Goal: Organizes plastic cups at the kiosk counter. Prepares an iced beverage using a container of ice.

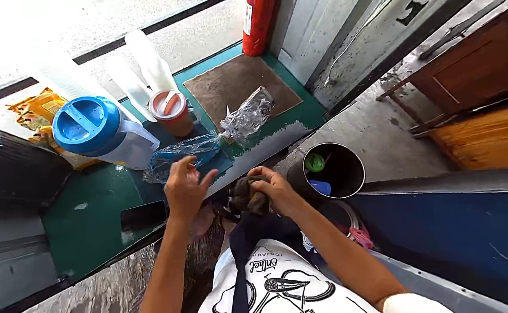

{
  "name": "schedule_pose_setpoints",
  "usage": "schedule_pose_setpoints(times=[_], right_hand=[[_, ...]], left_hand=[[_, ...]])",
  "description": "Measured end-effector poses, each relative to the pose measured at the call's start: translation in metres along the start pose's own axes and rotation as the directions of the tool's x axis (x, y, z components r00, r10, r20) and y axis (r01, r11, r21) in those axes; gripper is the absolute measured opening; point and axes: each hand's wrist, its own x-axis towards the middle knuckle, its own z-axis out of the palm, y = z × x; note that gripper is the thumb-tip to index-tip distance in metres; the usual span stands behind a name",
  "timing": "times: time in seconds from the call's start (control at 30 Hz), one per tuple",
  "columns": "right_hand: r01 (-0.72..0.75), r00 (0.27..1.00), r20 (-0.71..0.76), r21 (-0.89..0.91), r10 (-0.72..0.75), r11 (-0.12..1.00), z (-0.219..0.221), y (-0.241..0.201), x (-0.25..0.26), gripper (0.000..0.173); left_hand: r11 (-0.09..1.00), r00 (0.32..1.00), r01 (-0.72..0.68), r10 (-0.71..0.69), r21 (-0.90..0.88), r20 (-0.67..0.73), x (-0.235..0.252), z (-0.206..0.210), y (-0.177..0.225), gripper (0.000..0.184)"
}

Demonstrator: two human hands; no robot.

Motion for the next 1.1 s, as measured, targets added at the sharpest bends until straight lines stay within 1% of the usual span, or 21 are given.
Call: schedule_pose_setpoints(times=[0.07,0.13,0.17,0.2,0.27,0.3,0.37,0.4,0.43,0.5,0.53,0.6,0.7,0.77,0.83,0.87,0.9,0.97,1.0,1.03,1.1], right_hand=[[0.057,0.993,-0.100,-0.081,-0.065,0.995,-0.050,-0.011,0.009,0.026],[0.129,0.963,-0.181,-0.344,-0.200,0.930,-0.096,-0.027,0.032,0.025],[0.116,0.937,-0.216,-0.545,-0.273,0.830,-0.116,-0.036,0.049,0.028],[0.033,0.918,-0.248,-0.730,-0.309,0.683,-0.132,-0.045,0.069,0.036],[-0.118,0.924,-0.246,-0.910,-0.291,0.397,-0.149,-0.056,0.113,0.073],[-0.099,0.934,-0.196,-0.946,-0.299,0.310,-0.149,-0.054,0.137,0.093],[0.009,0.961,-0.056,-0.973,-0.272,0.231,-0.140,-0.033,0.194,0.118],[0.063,0.978,0.016,-0.973,-0.210,0.222,-0.135,-0.019,0.221,0.119],[0.117,0.985,0.086,-0.969,-0.148,0.216,-0.131,-0.003,0.243,0.106],[0.197,0.979,0.180,-0.954,-0.091,0.225,-0.128,0.021,0.264,0.058],[0.210,0.977,0.191,-0.942,-0.096,0.261,-0.124,0.022,0.265,0.042],[0.283,0.952,0.206,-0.873,-0.227,0.397,-0.106,0.013,0.247,0.029],[0.517,0.827,0.252,-0.690,-0.502,0.506,-0.073,-0.003,0.164,0.021],[0.630,0.773,0.324,-0.490,-0.546,0.602,-0.053,-0.011,0.101,0.016],[0.568,0.802,0.358,-0.209,-0.478,0.796,-0.042,-0.011,0.049,0.015],[0.471,0.838,0.348,-0.074,-0.420,0.879,-0.041,-0.009,0.029,0.014],[0.363,0.874,0.328,0.048,-0.358,0.930,-0.043,-0.006,0.013,0.016],[0.157,0.933,0.283,0.235,-0.222,0.959,-0.059,-0.003,-0.011,0.027],[0.071,0.951,0.265,0.314,-0.159,0.947,-0.072,-0.003,-0.023,0.037],[0.014,0.959,0.260,0.358,-0.114,0.934,-0.087,-0.004,-0.035,0.045],[0.102,0.967,0.201,0.255,-0.156,0.961,-0.115,0.002,-0.061,0.041]], left_hand=[[0.930,0.966,0.229,-0.253,0.288,0.050,0.031,0.024,-0.033,0.097],[0.812,0.903,0.304,-0.412,0.498,0.120,0.049,0.057,-0.069,0.114],[0.782,0.892,0.281,-0.427,0.557,0.150,0.052,0.070,-0.084,0.106],[0.767,0.893,0.244,-0.417,0.593,0.172,0.052,0.078,-0.094,0.088],[0.736,0.910,0.204,-0.386,0.646,0.152,0.049,0.083,-0.093,0.045],[0.717,0.922,0.210,-0.372,0.665,0.109,0.046,0.081,-0.084,0.029],[0.676,0.940,0.262,-0.341,0.689,-0.022,0.039,0.068,-0.056,0.023],[0.660,0.939,0.300,-0.333,0.688,-0.091,0.033,0.060,-0.038,0.026],[0.654,0.933,0.337,-0.329,0.678,-0.147,0.025,0.050,-0.020,0.032],[0.648,0.913,0.404,-0.334,0.645,-0.236,-0.001,0.027,0.020,0.054],[0.653,0.904,0.427,-0.325,0.626,-0.277,-0.015,0.015,0.038,0.065],[0.698,0.886,0.460,-0.318,0.549,-0.338,-0.045,0.001,0.073,0.079],[0.845,0.909,0.322,-0.149,0.428,-0.389,-0.079,0.019,0.109,0.047],[0.951,0.925,0.169,-0.062,0.260,-0.375,-0.088,0.045,0.120,0.028],[1.000,0.942,0.002,0.006,0.024,-0.336,-0.089,0.071,0.123,0.019],[0.993,0.963,-0.052,0.022,-0.106,-0.270,-0.089,0.081,0.122,0.028],[0.973,0.982,-0.084,0.045,-0.214,-0.183,-0.086,0.090,0.121,0.051],[0.946,0.991,-0.127,0.132,-0.297,-0.002,-0.079,0.102,0.124,0.118],[0.941,0.981,-0.135,0.171,-0.310,0.091,-0.076,0.106,0.127,0.136],[0.935,0.965,-0.133,0.198,-0.330,0.170,-0.072,0.113,0.130,0.140],[0.905,0.917,-0.112,0.254,-0.410,0.309,-0.061,0.131,0.131,0.118]])
